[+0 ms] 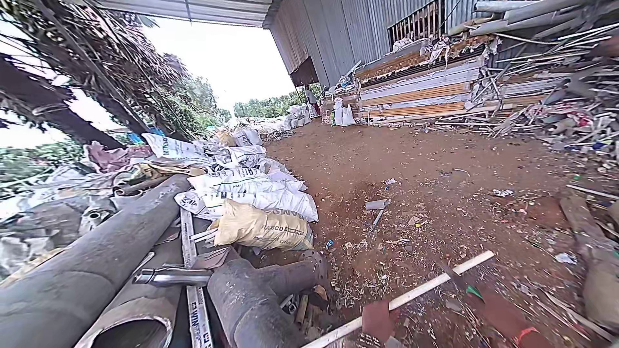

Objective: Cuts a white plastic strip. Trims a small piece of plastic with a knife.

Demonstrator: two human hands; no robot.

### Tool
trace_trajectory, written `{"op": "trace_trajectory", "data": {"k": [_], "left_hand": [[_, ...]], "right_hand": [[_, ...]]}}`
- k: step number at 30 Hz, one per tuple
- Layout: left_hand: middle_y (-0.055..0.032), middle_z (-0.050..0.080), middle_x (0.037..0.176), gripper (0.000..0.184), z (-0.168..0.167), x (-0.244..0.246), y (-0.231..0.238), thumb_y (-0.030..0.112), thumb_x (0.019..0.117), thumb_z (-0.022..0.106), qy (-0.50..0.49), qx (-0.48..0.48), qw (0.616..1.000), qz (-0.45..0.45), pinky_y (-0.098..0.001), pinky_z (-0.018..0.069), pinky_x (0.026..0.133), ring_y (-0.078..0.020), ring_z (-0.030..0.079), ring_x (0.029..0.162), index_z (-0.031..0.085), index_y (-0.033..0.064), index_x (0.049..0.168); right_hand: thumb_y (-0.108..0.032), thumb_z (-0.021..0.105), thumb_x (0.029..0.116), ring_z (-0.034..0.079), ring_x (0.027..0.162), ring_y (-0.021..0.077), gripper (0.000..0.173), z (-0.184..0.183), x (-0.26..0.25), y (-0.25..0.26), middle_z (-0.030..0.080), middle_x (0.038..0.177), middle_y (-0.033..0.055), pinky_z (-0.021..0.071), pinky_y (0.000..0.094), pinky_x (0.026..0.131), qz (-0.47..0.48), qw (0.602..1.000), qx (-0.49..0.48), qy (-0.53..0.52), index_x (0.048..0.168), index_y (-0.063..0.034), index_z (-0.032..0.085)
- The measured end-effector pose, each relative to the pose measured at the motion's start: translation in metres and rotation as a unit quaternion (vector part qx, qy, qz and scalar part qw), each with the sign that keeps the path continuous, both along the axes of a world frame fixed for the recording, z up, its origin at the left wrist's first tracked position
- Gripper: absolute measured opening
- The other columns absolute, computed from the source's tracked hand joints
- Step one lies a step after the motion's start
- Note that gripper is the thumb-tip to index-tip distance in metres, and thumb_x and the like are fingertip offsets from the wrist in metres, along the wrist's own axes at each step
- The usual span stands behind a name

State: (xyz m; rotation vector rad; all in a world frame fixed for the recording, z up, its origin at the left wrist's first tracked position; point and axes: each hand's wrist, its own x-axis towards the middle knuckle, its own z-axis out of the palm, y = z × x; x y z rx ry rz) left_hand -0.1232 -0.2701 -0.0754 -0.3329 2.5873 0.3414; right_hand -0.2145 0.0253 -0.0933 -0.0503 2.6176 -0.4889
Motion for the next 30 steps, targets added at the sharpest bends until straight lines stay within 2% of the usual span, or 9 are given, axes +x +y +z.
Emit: {"op": "trace_trajectory", "data": {"k": [2,4,7,12,15,17,19,24,30], "left_hand": [[-0.0219,0.067,0.129,0.050,0.003,0.000,-0.002,0.043,0.1075,0.048,0.031,-0.001,0.999,0.011,-0.0591,0.0504,0.101,-0.0404,0.064,0.121,0.054,0.0090,0.144],[-0.0195,0.063,0.137,0.048,0.001,0.001,-0.005,0.040,0.1070,0.050,0.069,0.004,0.998,0.006,-0.0557,0.0481,0.106,-0.0378,0.061,0.126,0.057,0.0079,0.142],[-0.0191,0.058,0.144,0.047,-0.003,0.000,-0.006,0.039,0.1073,0.050,0.092,0.004,0.996,-0.021,-0.0524,0.0424,0.112,-0.0360,0.055,0.134,0.059,0.0058,0.140],[-0.0191,0.059,0.142,0.049,-0.005,-0.001,-0.004,0.039,0.1095,0.044,0.076,-0.014,0.995,-0.062,-0.0512,0.0434,0.112,-0.0349,0.056,0.133,0.059,0.0033,0.140],[-0.0192,0.060,0.140,0.048,-0.006,-0.002,-0.005,0.039,0.1093,0.044,0.070,-0.016,0.995,-0.067,-0.0511,0.0434,0.112,-0.0349,0.057,0.132,0.060,0.0020,0.137],[-0.0193,0.061,0.140,0.047,-0.007,-0.002,-0.006,0.038,0.1088,0.046,0.072,-0.015,0.995,-0.065,-0.0512,0.0434,0.112,-0.0348,0.057,0.131,0.060,0.0022,0.137],[-0.0186,0.060,0.141,0.047,-0.007,-0.002,-0.006,0.038,0.1089,0.046,0.073,-0.016,0.995,-0.061,-0.0513,0.0432,0.112,-0.0345,0.057,0.132,0.060,0.0031,0.138],[-0.0193,0.061,0.140,0.048,-0.009,-0.002,-0.006,0.039,0.1090,0.046,0.068,-0.020,0.995,-0.065,-0.0515,0.0431,0.112,-0.0350,0.057,0.132,0.060,0.0022,0.137],[-0.0179,0.060,0.141,0.048,-0.009,-0.002,-0.005,0.039,0.1091,0.045,0.063,-0.014,0.996,-0.068,-0.0510,0.0422,0.113,-0.0337,0.056,0.133,0.059,0.0034,0.139]], "right_hand": [[-0.044,0.044,0.1102,0.064,0.119,0.0484,0.056,-0.001,-0.008,0.012,0.066,0.126,0.0309,0.0492,0.0645,0.098,-0.077,0.995,-0.031,0.051,0.141,0.0020,0.052],[-0.041,0.043,0.1111,0.064,0.118,0.0499,0.054,-0.001,-0.015,0.023,0.065,0.124,0.0328,0.0491,0.0653,0.097,-0.155,0.983,-0.061,0.081,0.140,0.0037,0.051],[-0.039,0.041,0.1122,0.063,0.119,0.0507,0.054,-0.010,-0.024,0.034,0.064,0.124,0.0352,0.0469,0.0657,0.099,-0.198,0.971,-0.100,0.088,0.139,0.0063,0.051],[-0.037,0.042,0.1122,0.059,0.124,0.0490,0.054,-0.024,-0.019,0.014,0.061,0.130,0.0350,0.0449,0.0625,0.104,-0.130,0.985,-0.109,0.043,0.135,0.0096,0.054],[-0.040,0.041,0.1119,0.063,0.119,0.0466,0.054,-0.026,-0.006,-0.007,0.064,0.125,0.0330,0.0467,0.0617,0.101,-0.062,0.992,-0.111,0.015,0.135,0.0071,0.055],[-0.042,0.041,0.1117,0.062,0.121,0.0460,0.055,-0.025,0.000,-0.018,0.063,0.127,0.0316,0.0465,0.0618,0.103,-0.021,0.995,-0.097,-0.009,0.139,0.0050,0.054],[-0.042,0.041,0.1116,0.063,0.120,0.0470,0.055,-0.026,0.003,-0.025,0.064,0.125,0.0317,0.0474,0.0615,0.101,0.004,0.996,-0.084,-0.020,0.137,0.0050,0.054],[-0.041,0.040,0.1119,0.063,0.120,0.0462,0.054,-0.022,0.002,-0.021,0.064,0.125,0.0315,0.0472,0.0615,0.102,0.017,0.997,-0.074,-0.035,0.141,0.0037,0.051],[-0.042,0.043,0.1111,0.063,0.119,0.0461,0.055,-0.021,0.004,-0.019,0.065,0.125,0.0308,0.0479,0.0621,0.100,0.014,0.997,-0.066,-0.037,0.139,0.0042,0.052]]}}
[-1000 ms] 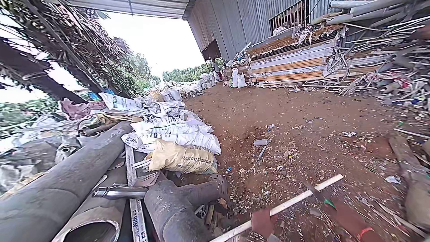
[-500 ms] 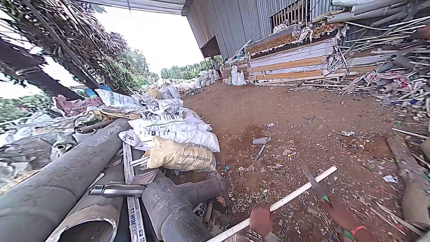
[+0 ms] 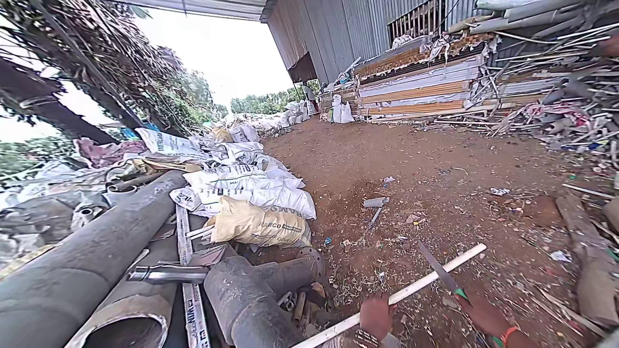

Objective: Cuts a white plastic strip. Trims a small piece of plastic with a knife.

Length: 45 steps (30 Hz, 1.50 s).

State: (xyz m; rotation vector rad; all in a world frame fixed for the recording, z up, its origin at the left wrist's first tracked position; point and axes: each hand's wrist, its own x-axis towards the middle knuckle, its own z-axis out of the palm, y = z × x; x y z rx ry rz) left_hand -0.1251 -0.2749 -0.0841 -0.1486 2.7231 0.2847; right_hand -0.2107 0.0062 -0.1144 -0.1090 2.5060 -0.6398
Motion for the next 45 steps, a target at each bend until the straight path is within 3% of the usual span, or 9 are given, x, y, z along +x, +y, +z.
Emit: {"op": "trace_trajectory", "data": {"k": [15,23,29,32,34,36,40,43,45], "left_hand": [[-0.0179,0.061,0.139,0.047,-0.001,0.001,0.001,0.039,0.1084,0.047,0.009,0.011,1.000,0.010,-0.0512,0.0449,0.110,-0.0340,0.058,0.131,0.061,0.0034,0.136],[-0.0177,0.061,0.140,0.045,0.003,0.002,-0.003,0.036,0.1079,0.049,0.027,0.017,0.999,0.022,-0.0512,0.0465,0.109,-0.0339,0.059,0.130,0.061,0.0038,0.137],[-0.0209,0.060,0.140,0.045,0.001,-0.006,0.005,0.037,0.1082,0.049,-0.003,0.020,1.000,0.009,-0.0559,0.0458,0.108,-0.0386,0.059,0.129,0.059,0.0085,0.142],[-0.0226,0.060,0.139,0.043,-0.001,-0.003,0.007,0.034,0.1069,0.051,-0.008,0.025,1.000,0.014,-0.0582,0.0448,0.108,-0.0401,0.058,0.129,0.059,0.0113,0.142],[-0.0229,0.058,0.142,0.044,-0.004,-0.005,0.006,0.035,0.1070,0.051,-0.026,0.024,0.999,0.012,-0.0599,0.0449,0.107,-0.0418,0.058,0.129,0.057,0.0146,0.146],[-0.0226,0.058,0.142,0.045,-0.009,-0.003,0.005,0.036,0.1073,0.051,-0.057,0.020,0.998,0.011,-0.0617,0.0459,0.106,-0.0425,0.059,0.128,0.055,0.0170,0.148],[-0.0201,0.060,0.142,0.045,-0.010,-0.003,0.005,0.037,0.1066,0.052,-0.069,0.022,0.997,0.023,-0.0615,0.0451,0.107,-0.0405,0.058,0.130,0.057,0.0171,0.147],[-0.0194,0.063,0.138,0.043,-0.008,-0.002,0.002,0.037,0.1063,0.053,-0.048,0.033,0.998,0.028,-0.0603,0.0465,0.106,-0.0396,0.060,0.127,0.061,0.0147,0.142],[-0.0207,0.064,0.136,0.041,-0.007,0.000,0.004,0.036,0.1064,0.053,-0.041,0.050,0.997,0.037,-0.0603,0.0471,0.105,-0.0401,0.061,0.126,0.063,0.0120,0.139]], "right_hand": [[-0.044,0.044,0.1100,0.064,0.120,0.0458,0.054,0.011,0.029,-0.023,0.066,0.126,0.0282,0.0491,0.0634,0.099,0.109,0.993,0.039,0.000,0.140,-0.0004,0.052],[-0.040,0.042,0.1116,0.061,0.124,0.0478,0.056,-0.003,-0.020,0.026,0.063,0.129,0.0332,0.0460,0.0626,0.104,-0.157,0.984,-0.038,0.075,0.139,0.0077,0.052],[-0.038,0.048,0.1098,0.068,0.104,0.0480,0.049,0.023,0.009,0.002,0.068,0.109,0.0314,0.0503,0.0658,0.090,-0.088,0.985,-0.083,0.125,0.133,0.0047,0.057],[-0.033,0.047,0.1112,0.064,0.084,0.0290,0.045,0.028,0.004,0.009,0.066,0.100,0.0207,0.0523,0.0474,0.079,-0.147,0.964,-0.222,-0.022,0.135,0.0031,0.058],[-0.024,0.039,0.1129,0.057,0.056,0.0116,0.032,0.048,0.013,0.019,0.059,0.074,0.0046,0.0497,0.0271,0.053,-0.197,0.892,-0.400,-0.068,0.131,-0.0029,0.056],[-0.021,0.032,0.1122,0.057,0.048,0.0081,0.029,0.051,0.009,0.028,0.059,0.063,0.0005,0.0496,0.0222,0.045,-0.277,0.806,-0.522,-0.033,0.119,-0.0055,0.056],[-0.025,0.047,0.1117,0.059,0.078,0.0216,0.040,0.020,-0.011,0.047,0.064,0.099,0.0168,0.0506,0.0417,0.074,-0.277,0.902,-0.331,-0.011,0.139,0.0028,0.053],[-0.018,0.043,0.1120,0.055,0.054,0.0098,0.028,0.031,0.001,0.033,0.057,0.076,0.0048,0.0490,0.0253,0.052,-0.258,0.873,-0.414,0.005,0.129,-0.0001,0.056],[-0.018,0.040,0.1127,0.057,0.055,0.0095,0.027,0.032,-0.003,0.035,0.058,0.075,0.0043,0.0517,0.0245,0.052,-0.278,0.850,-0.446,0.040,0.128,-0.0005,0.054]]}}
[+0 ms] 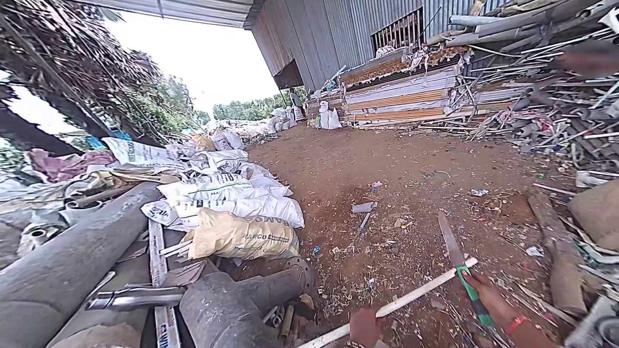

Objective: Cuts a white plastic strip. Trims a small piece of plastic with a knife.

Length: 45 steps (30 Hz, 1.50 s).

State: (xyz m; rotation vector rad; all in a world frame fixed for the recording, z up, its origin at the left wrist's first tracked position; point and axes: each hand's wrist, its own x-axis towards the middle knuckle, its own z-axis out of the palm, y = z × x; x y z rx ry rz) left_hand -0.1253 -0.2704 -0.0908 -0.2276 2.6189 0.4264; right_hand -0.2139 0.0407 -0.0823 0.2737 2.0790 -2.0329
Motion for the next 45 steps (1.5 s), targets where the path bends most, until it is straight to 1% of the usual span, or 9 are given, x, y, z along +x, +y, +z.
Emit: {"op": "trace_trajectory", "data": {"k": [3,5,11,19,25,32,40,42,45], "left_hand": [[-0.0198,0.064,0.135,0.042,0.002,-0.001,0.000,0.036,0.1067,0.053,0.016,-0.001,1.000,0.019,-0.0601,0.0485,0.104,-0.0396,0.062,0.125,0.062,0.0134,0.140],[-0.0186,0.065,0.135,0.042,0.005,-0.001,-0.001,0.038,0.1069,0.051,0.026,-0.032,0.999,0.021,-0.0590,0.0492,0.103,-0.0385,0.063,0.124,0.062,0.0138,0.141],[-0.0192,0.062,0.139,0.047,0.007,-0.003,0.004,0.040,0.1074,0.049,0.005,-0.070,0.997,0.012,-0.0578,0.0467,0.107,-0.0386,0.060,0.129,0.058,0.0113,0.144],[-0.0162,0.064,0.139,0.043,0.012,0.008,-0.005,0.033,0.1061,0.053,0.083,-0.065,0.994,0.033,-0.0515,0.0462,0.110,-0.0341,0.060,0.129,0.060,0.0102,0.142],[-0.0168,0.062,0.140,0.047,0.008,-0.006,0.004,0.038,0.1046,0.056,0.036,-0.068,0.996,0.037,-0.0536,0.0453,0.110,-0.0348,0.058,0.132,0.059,0.0092,0.142],[-0.0160,0.062,0.140,0.048,0.004,0.004,0.005,0.039,0.1037,0.058,0.075,-0.073,0.994,0.002,-0.0484,0.0405,0.115,-0.0315,0.055,0.135,0.062,0.0074,0.140],[-0.0177,0.062,0.140,0.050,0.005,-0.006,0.007,0.042,0.1047,0.055,0.013,-0.069,0.997,0.031,-0.0540,0.0447,0.111,-0.0356,0.057,0.132,0.060,0.0075,0.140],[-0.0171,0.062,0.140,0.049,0.005,-0.004,0.009,0.042,0.1057,0.053,0.020,-0.061,0.997,0.033,-0.0533,0.0445,0.111,-0.0348,0.058,0.132,0.060,0.0089,0.141],[-0.0168,0.063,0.139,0.048,0.011,0.001,0.006,0.041,0.1065,0.051,0.036,-0.052,0.997,0.037,-0.0534,0.0466,0.109,-0.0347,0.060,0.130,0.059,0.0095,0.143]], "right_hand": [[-0.029,0.048,0.1113,0.066,0.097,0.0369,0.044,-0.022,-0.017,0.017,0.066,0.110,0.0276,0.0518,0.0523,0.089,0.070,0.953,0.295,-0.010,0.134,0.0080,0.055],[-0.042,0.044,0.1108,0.060,0.125,0.0455,0.056,-0.033,-0.017,0.012,0.062,0.131,0.0320,0.0446,0.0613,0.106,0.175,0.894,0.408,-0.063,0.140,0.0056,0.053],[-0.044,0.046,0.1097,0.061,0.123,0.0436,0.053,-0.033,0.032,-0.060,0.064,0.130,0.0272,0.0450,0.0634,0.103,0.418,0.809,0.414,-0.010,0.141,-0.0021,0.055],[-0.043,0.041,0.1112,0.061,0.127,0.0443,0.058,-0.032,-0.011,-0.011,0.062,0.135,0.0292,0.0468,0.0607,0.105,0.110,0.892,0.427,-0.094,0.147,0.0025,0.046],[-0.047,0.044,0.1091,0.063,0.121,0.0472,0.054,-0.016,0.042,-0.067,0.066,0.130,0.0268,0.0482,0.0670,0.098,0.403,0.761,0.508,0.002,0.145,-0.0078,0.051],[-0.042,0.043,0.1102,0.061,0.127,0.0427,0.057,-0.045,-0.021,0.007,0.063,0.134,0.0289,0.0471,0.0599,0.105,0.123,0.878,0.440,-0.146,0.146,0.0029,0.049],[-0.045,0.046,0.1093,0.061,0.124,0.0459,0.054,-0.028,0.055,-0.077,0.063,0.133,0.0270,0.0469,0.0657,0.102,0.435,0.770,0.466,-0.018,0.141,-0.0020,0.054],[-0.046,0.045,0.1091,0.061,0.126,0.0450,0.055,-0.026,0.039,-0.065,0.063,0.134,0.0262,0.0470,0.0645,0.102,0.397,0.775,0.489,-0.046,0.143,-0.0039,0.052],[-0.046,0.042,0.1103,0.060,0.128,0.0436,0.058,-0.029,0.002,-0.025,0.062,0.136,0.0274,0.0469,0.0608,0.105,0.226,0.843,0.477,-0.105,0.146,-0.0006,0.049]]}}
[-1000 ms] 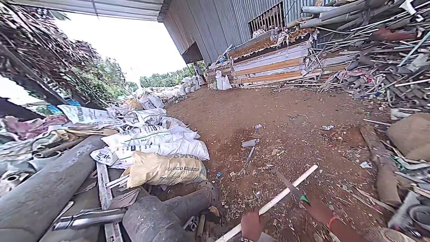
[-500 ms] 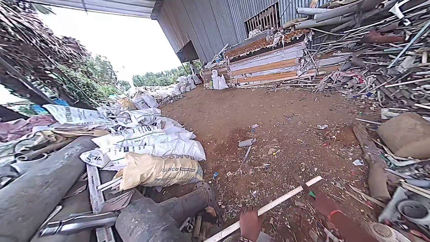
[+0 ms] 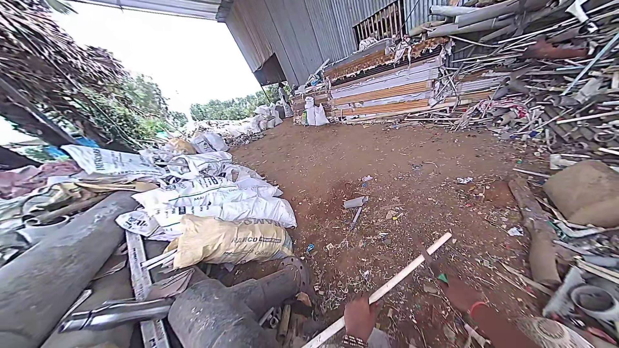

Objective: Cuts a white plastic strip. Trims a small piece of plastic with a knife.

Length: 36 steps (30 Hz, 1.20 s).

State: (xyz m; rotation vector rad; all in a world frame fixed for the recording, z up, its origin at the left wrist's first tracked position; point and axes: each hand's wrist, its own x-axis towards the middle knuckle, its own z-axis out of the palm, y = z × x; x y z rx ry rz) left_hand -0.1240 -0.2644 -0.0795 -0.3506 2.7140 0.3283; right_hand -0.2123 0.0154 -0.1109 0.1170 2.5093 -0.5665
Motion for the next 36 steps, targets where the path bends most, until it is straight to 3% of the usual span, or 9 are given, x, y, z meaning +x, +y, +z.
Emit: {"op": "trace_trajectory", "data": {"k": [3,7,9,16,21,23,27,31,36], "left_hand": [[-0.0170,0.063,0.139,0.047,0.000,0.002,-0.003,0.039,0.1063,0.052,0.000,-0.004,1.000,-0.007,-0.0533,0.0469,0.108,-0.0345,0.060,0.130,0.060,0.0087,0.141],[-0.0178,0.063,0.138,0.048,-0.008,-0.005,0.002,0.040,0.1055,0.053,-0.022,-0.026,0.999,-0.032,-0.0540,0.0467,0.108,-0.0355,0.059,0.130,0.061,0.0068,0.139],[-0.0169,0.062,0.140,0.049,-0.009,-0.005,0.005,0.042,0.1060,0.052,-0.020,-0.034,0.998,-0.048,-0.0523,0.0436,0.112,-0.0342,0.056,0.133,0.061,0.0071,0.140],[-0.0204,0.065,0.134,0.042,0.000,0.012,-0.002,0.030,0.1061,0.054,0.099,-0.042,0.992,-0.061,-0.0509,0.0452,0.109,-0.0355,0.061,0.128,0.063,0.0013,0.135],[-0.0201,0.065,0.134,0.043,-0.004,0.005,0.003,0.033,0.1073,0.052,0.078,-0.059,0.994,-0.049,-0.0532,0.0472,0.107,-0.0370,0.062,0.126,0.063,0.0033,0.136],[-0.0220,0.065,0.133,0.043,-0.003,0.004,0.003,0.033,0.1076,0.052,0.085,-0.057,0.994,-0.041,-0.0556,0.0486,0.104,-0.0391,0.063,0.124,0.063,0.0021,0.135],[-0.0274,0.069,0.121,0.042,-0.002,0.016,-0.005,0.030,0.1056,0.057,0.175,-0.037,0.983,-0.036,-0.0610,0.0516,0.096,-0.0461,0.067,0.113,0.066,-0.0020,0.131],[-0.0275,0.070,0.118,0.041,0.001,0.019,-0.012,0.031,0.1074,0.053,0.146,-0.038,0.985,-0.081,-0.0616,0.0519,0.094,-0.0467,0.068,0.109,0.067,-0.0019,0.128],[-0.0265,0.070,0.119,0.040,-0.001,0.017,-0.008,0.030,0.1072,0.053,0.153,-0.046,0.982,-0.100,-0.0604,0.0525,0.094,-0.0452,0.069,0.110,0.068,-0.0032,0.125]], "right_hand": [[-0.045,0.041,0.1105,0.061,0.129,0.0418,0.057,-0.004,-0.009,0.016,0.062,0.136,0.0268,0.0475,0.0594,0.105,-0.072,0.997,-0.006,0.005,0.144,0.0001,0.051],[-0.048,0.040,0.1103,0.061,0.126,0.0451,0.058,0.005,0.036,-0.037,0.063,0.134,0.0269,0.0474,0.0647,0.102,0.166,0.986,0.019,-0.023,0.147,-0.0043,0.049],[-0.048,0.041,0.1098,0.064,0.121,0.0453,0.055,0.014,0.048,-0.053,0.065,0.131,0.0255,0.0495,0.0652,0.098,0.185,0.983,0.020,-0.005,0.144,-0.0058,0.051],[-0.045,0.038,0.1112,0.062,0.126,0.0427,0.059,0.023,-0.013,0.027,0.062,0.134,0.0273,0.0478,0.0601,0.103,-0.143,0.988,-0.033,0.042,0.147,0.0008,0.045],[-0.045,0.042,0.1107,0.063,0.120,0.0466,0.055,0.026,0.050,-0.041,0.064,0.126,0.0288,0.0476,0.0656,0.099,0.166,0.984,-0.061,-0.006,0.144,-0.0011,0.049],[-0.046,0.041,0.1105,0.063,0.118,0.0470,0.055,0.033,0.055,-0.055,0.065,0.125,0.0280,0.0481,0.0662,0.097,0.191,0.980,-0.049,0.010,0.143,-0.0022,0.050],[-0.046,0.038,0.1112,0.064,0.122,0.0434,0.057,0.049,0.010,-0.004,0.064,0.129,0.0265,0.0490,0.0619,0.099,-0.007,0.997,-0.034,0.071,0.144,-0.0004,0.048],[-0.047,0.038,0.1110,0.063,0.123,0.0430,0.059,0.045,-0.011,0.041,0.064,0.129,0.0274,0.0476,0.0617,0.101,-0.133,0.985,-0.065,0.086,0.142,0.0016,0.048],[-0.047,0.042,0.1101,0.064,0.116,0.0469,0.056,0.042,0.024,0.000,0.065,0.124,0.0283,0.0495,0.0654,0.094,0.110,0.991,-0.033,0.068,0.141,-0.0008,0.051]]}}
